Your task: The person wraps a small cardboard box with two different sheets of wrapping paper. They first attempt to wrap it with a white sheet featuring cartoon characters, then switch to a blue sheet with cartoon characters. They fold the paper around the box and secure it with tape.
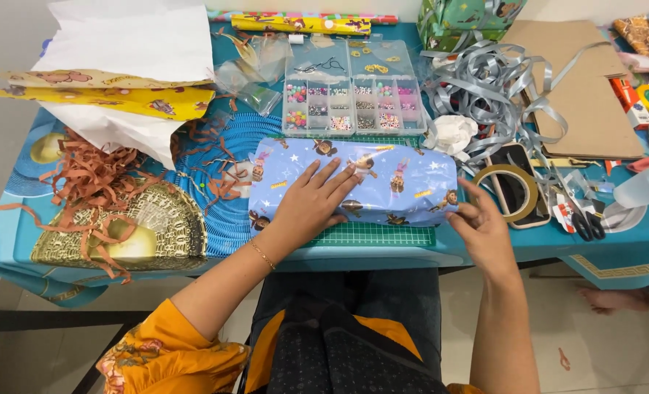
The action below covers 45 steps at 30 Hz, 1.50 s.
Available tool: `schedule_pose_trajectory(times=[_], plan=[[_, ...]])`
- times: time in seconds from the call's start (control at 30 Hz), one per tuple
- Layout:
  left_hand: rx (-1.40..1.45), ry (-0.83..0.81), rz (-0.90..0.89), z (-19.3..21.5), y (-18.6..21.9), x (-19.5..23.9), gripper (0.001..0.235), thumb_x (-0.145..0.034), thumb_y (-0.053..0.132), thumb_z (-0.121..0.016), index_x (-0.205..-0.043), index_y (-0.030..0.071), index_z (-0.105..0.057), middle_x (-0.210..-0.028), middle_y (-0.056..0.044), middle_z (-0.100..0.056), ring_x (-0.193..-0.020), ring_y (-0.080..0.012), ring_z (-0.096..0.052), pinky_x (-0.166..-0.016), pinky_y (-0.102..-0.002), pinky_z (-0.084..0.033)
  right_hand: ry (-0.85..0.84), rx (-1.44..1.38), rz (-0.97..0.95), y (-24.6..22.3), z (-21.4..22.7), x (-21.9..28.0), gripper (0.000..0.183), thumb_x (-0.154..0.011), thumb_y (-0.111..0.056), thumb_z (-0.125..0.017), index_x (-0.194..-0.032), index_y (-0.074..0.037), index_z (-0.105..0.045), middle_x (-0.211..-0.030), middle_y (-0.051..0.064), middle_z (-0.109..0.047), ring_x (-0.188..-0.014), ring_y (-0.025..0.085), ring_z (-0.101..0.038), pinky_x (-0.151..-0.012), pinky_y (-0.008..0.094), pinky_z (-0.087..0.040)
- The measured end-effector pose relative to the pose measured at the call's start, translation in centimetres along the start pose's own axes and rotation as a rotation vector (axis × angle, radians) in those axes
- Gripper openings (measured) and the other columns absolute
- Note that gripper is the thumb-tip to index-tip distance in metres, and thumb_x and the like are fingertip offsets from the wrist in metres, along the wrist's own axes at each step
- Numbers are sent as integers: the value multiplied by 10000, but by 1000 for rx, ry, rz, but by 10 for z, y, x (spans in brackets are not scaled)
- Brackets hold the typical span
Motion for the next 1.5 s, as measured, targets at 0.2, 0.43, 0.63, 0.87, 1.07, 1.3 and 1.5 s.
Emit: schedule_pose_trajectory(times=[0.2, 0.43, 0.63, 0.87, 1.07, 1.3, 1.5], plan=[[-34, -12, 34, 1, 5, 0, 1002, -665, 466, -890, -1525, 162, -475, -1548, -39, -531, -1458, -300, -451, -1252, -560, -267, 278, 219, 210, -8, -12, 18, 626, -1009, 75, -553, -1602, -79, -424, -1083, 158, -645, -1117, 201, -562, -1041, 446, -486], [-29, -17, 108, 11, 9, -3, 991, -668, 437, -902, -1521, 159, -482, -1522, -46, -562, -1456, -306, -458, -1260, -598, -224, 320, 1092, 876, -40, -112, 29, 647, -969, -219, -725, -1529, -16, -473, -1546, 249, -452, -1472, 444, -375, -1204, 625, -228], [-29, 6, 138, 21, 11, -3, 1089, -620, 473, -916, -1546, 142, -448, -1526, -70, -558, -1456, -308, -461, -1270, -607, -202, 215, 1208, 972, -24, -139, 15, 680, -914, -294, -759, -1537, -158, -521, -1545, 113, -543, -1452, 336, -471, -1252, 625, -151], [208, 295, 662, 99, -67, 68, 883, -796, 428, -907, -1467, -8, -533, -1304, -213, -644, -1269, -407, -585, -1197, -564, -296, 242, 1115, 937, -17, -134, 13, 548, -954, -343, -732, -1477, -246, -602, -1517, 16, -593, -1431, 258, -510, -1284, 555, -106], [656, 31, 645, 42, -86, 102, 626, -868, 476, -801, -1248, -9, -691, -1188, -220, -727, -1239, -375, -639, -1239, -503, -222, 245, 1106, 934, -22, -135, 17, 561, -941, -315, -752, -1476, -224, -608, -1501, 35, -610, -1439, 273, -505, -1291, 538, -113], [1254, 82, 827, 31, -92, 123, 532, -821, 84, -869, -1290, 101, -620, -971, -125, -798, -1016, -215, -735, -976, -409, -533, 226, 1082, 905, -20, -133, 14, 551, -949, -302, -751, -1477, -236, -605, -1505, 26, -602, -1440, 267, -497, -1287, 533, -131], [921, 82, 826, 81, -73, 109, 803, -868, 92, -813, -1559, 65, -405, -1036, -240, -766, -1419, -506, -415, -1155, -706, -275, 205, 1057, 908, -21, -133, 15, 547, -948, -297, -748, -1473, -243, -606, -1500, 18, -604, -1438, 262, -497, -1289, 525, -134]])
Point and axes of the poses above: each hand's wrist, its own x-axis away from the middle knuckle, its own z-axis out of the back of the hand, y = z × x, the point moved 6 cm from there along -x, towards the middle knuckle
